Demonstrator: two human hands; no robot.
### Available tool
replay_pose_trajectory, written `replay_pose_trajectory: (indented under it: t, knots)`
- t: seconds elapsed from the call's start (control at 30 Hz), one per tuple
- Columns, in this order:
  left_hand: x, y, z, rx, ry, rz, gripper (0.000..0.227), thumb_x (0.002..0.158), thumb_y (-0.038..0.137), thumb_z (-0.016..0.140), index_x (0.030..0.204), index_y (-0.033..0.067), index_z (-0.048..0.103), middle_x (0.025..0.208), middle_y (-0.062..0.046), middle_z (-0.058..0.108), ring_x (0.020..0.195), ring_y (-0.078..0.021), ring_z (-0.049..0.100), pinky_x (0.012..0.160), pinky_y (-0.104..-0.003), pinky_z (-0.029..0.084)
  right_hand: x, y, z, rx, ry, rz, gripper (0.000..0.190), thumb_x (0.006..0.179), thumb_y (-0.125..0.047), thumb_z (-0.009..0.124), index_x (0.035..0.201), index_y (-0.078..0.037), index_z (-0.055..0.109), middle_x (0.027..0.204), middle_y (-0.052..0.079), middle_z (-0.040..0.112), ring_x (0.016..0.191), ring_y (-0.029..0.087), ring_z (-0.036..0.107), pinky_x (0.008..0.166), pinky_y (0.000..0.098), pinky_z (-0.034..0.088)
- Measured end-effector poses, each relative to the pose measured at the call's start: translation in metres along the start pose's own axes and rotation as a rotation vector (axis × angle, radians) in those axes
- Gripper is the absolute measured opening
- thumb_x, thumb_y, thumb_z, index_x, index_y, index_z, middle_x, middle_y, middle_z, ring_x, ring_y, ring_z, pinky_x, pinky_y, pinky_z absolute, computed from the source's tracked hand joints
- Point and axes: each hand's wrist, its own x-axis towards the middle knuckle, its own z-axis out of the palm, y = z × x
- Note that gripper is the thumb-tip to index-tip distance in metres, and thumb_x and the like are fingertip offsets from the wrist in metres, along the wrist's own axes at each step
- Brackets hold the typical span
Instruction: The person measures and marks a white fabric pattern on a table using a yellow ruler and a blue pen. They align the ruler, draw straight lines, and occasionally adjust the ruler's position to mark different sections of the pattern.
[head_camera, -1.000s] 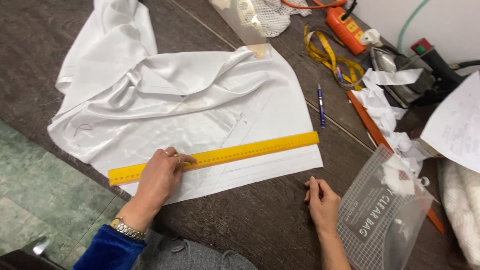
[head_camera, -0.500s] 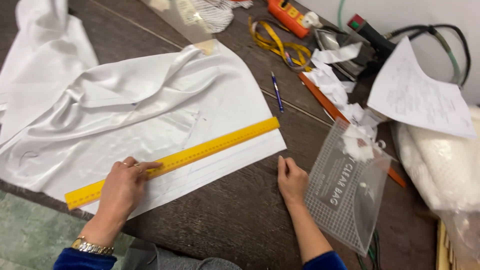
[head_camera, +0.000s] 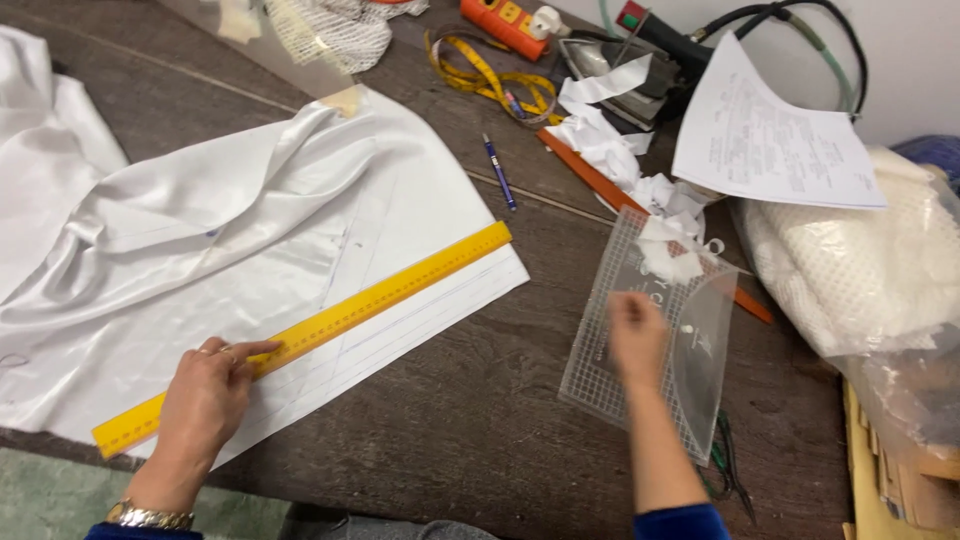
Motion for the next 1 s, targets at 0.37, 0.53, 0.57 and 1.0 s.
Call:
replay_pose_trajectory:
  t: [0.37, 0.53, 0.57, 1.0]
  knots:
    - [0.012, -0.025, 0.023, -0.063, 0.064, -0.027, 0.039, 0.095, 0.008, 0.052, 0.114, 0.0330, 0.075, 0.083, -0.006, 0.055, 0.051, -0.0230, 0.049, 0.056, -0.035, 0.041, 0.062, 0.129, -0.129, 0.064, 0.052, 0.690, 0.074, 0.074, -0.019, 0.079, 0.137, -0.003, 0.044, 0.116, 0.018, 0.059, 0.104, 0.031, 0.058, 0.087, 0.0431, 0.045]
    - [0.017, -0.037, 0.034, -0.076, 0.075, -0.048, 0.040, 0.093, 0.009, 0.053, 0.115, 0.0347, 0.076, 0.077, -0.007, 0.052, 0.055, -0.0218, 0.050, 0.060, -0.032, 0.043, 0.067, 0.109, -0.142, 0.132, -0.054, 0.789, 0.034, 0.076, -0.015, 0.081, 0.106, -0.005, 0.069, 0.096, 0.013, 0.068, 0.085, 0.024, 0.059, 0.074, 0.0388, 0.044]
    - [0.018, -0.038, 0.036, -0.088, 0.073, -0.068, 0.038, 0.095, 0.010, 0.054, 0.114, 0.0330, 0.077, 0.079, -0.007, 0.052, 0.055, -0.0217, 0.048, 0.059, -0.032, 0.043, 0.066, 0.107, -0.146, 0.231, -0.124, 0.724, 0.024, 0.081, -0.011, 0.076, 0.102, -0.002, 0.070, 0.084, 0.010, 0.063, 0.070, 0.021, 0.051, 0.062, 0.0354, 0.040]
    - [0.041, -0.075, 0.063, -0.095, 0.108, -0.079, 0.033, 0.096, 0.009, 0.057, 0.109, 0.0267, 0.082, 0.088, -0.003, 0.070, 0.073, -0.0168, 0.056, 0.063, -0.029, 0.047, 0.088, 0.141, -0.210, 0.708, -0.007, 0.436, 0.026, 0.084, -0.011, 0.066, 0.109, -0.015, 0.067, 0.096, 0.002, 0.069, 0.050, 0.002, 0.045, 0.030, 0.0170, 0.023]
